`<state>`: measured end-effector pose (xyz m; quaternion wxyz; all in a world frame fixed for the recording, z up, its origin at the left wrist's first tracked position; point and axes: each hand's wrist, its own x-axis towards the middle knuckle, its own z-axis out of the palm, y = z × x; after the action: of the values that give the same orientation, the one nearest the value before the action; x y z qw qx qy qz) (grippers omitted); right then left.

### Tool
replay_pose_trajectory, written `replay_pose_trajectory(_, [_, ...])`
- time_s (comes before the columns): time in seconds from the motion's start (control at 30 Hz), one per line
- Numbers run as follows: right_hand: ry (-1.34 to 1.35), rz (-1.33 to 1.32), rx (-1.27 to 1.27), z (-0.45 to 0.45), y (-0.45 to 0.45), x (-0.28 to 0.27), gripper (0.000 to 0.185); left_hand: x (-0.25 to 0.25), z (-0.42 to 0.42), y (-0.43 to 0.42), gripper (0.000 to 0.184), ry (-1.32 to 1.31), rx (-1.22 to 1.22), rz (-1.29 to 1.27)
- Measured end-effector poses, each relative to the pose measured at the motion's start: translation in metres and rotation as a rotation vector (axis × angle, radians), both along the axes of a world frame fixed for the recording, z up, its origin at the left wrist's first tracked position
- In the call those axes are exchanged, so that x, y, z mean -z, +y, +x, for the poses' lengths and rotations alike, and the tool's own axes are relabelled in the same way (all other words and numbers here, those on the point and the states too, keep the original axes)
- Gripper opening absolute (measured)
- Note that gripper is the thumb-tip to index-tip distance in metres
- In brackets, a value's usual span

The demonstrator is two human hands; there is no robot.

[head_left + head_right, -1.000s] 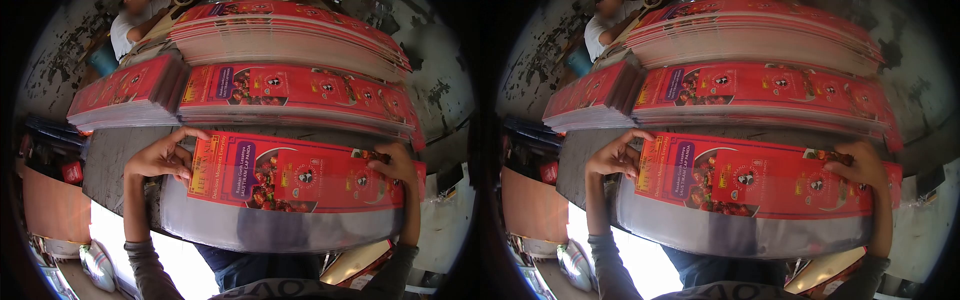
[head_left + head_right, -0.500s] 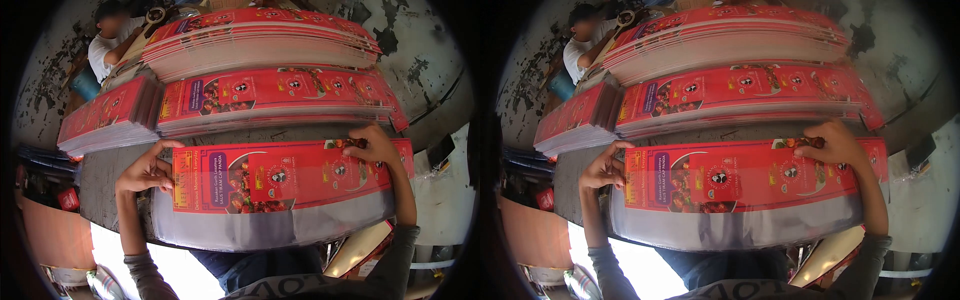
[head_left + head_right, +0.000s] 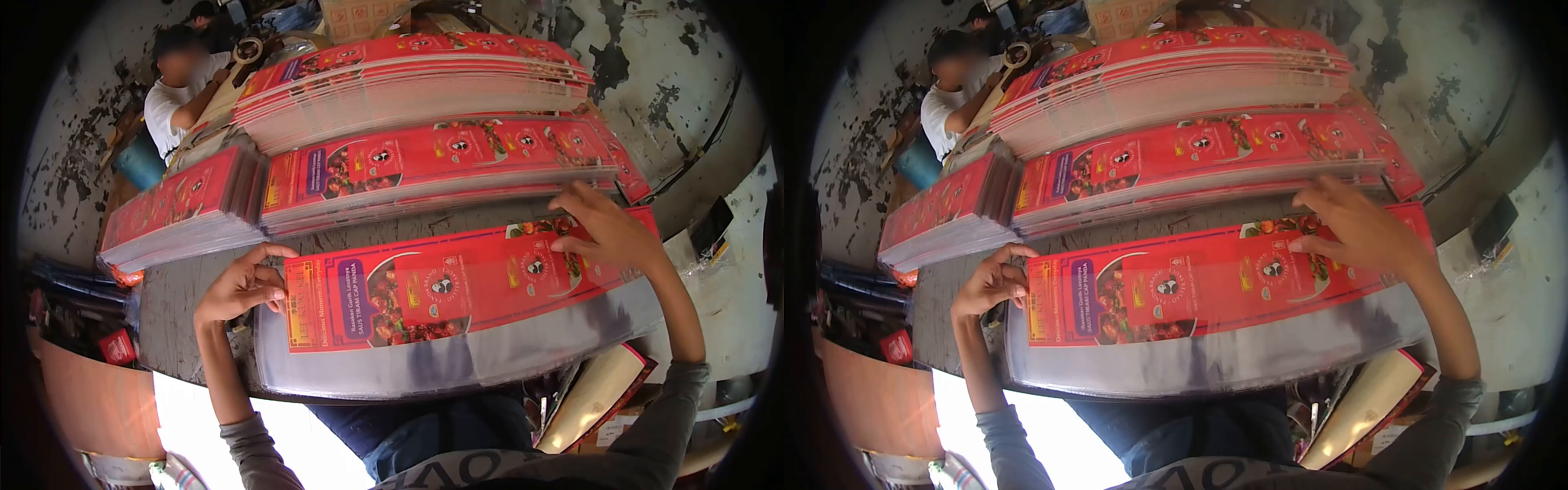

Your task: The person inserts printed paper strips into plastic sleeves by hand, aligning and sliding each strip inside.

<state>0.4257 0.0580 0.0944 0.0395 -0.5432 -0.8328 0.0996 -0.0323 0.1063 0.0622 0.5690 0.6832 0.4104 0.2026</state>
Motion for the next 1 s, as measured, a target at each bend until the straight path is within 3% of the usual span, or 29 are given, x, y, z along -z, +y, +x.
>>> replay_pose_trajectory(0.07, [0.058, 0.201, 0.046, 0.012, -0.024, -0.005, 0.049, -0.003, 0.003, -0.009, 0.044, 0.050, -0.017, 0.065])
replay_pose_trajectory(0.13, [0.159, 0.201, 0.197, 0.038, -0.046, -0.004, 0.057, -0.005, 0.013, -0.022, 0.040, 0.183, -0.197, 0.420])
replay_pose_trajectory(0.17, [0.189, 0.263, 0.219, 0.059, -0.053, 0.002, 0.058, -0.005, 0.019, -0.027, 0.040, 0.178, -0.207, 0.420])
replay_pose_trajectory(0.23, [0.211, 0.317, 0.238, 0.096, -0.064, 0.019, 0.060, -0.003, 0.034, -0.040, 0.039, 0.302, -0.285, 0.877])
replay_pose_trajectory(0.33, [0.319, 0.379, 0.348, 0.127, -0.067, 0.041, 0.064, 0.001, 0.055, -0.059, 0.045, 0.376, -0.267, 0.867])
replay_pose_trajectory(0.4, [0.220, 0.398, 0.358, 0.125, -0.059, 0.053, 0.063, 0.007, 0.057, -0.065, 0.046, 0.504, -0.239, 0.908])
replay_pose_trajectory(0.53, [0.140, 0.427, 0.394, 0.100, -0.040, 0.053, 0.059, 0.013, 0.058, -0.061, 0.042, 0.508, -0.282, 0.807])
replay_pose_trajectory(0.83, [0.111, 0.426, 0.348, 0.099, -0.034, 0.052, 0.050, 0.013, 0.042, -0.032, 0.030, 0.468, -0.272, 0.861])
replay_pose_trajectory(1.0, [0.194, 0.407, 0.396, 0.093, -0.034, 0.053, 0.045, 0.015, 0.042, -0.035, 0.028, 0.443, -0.390, 0.958])
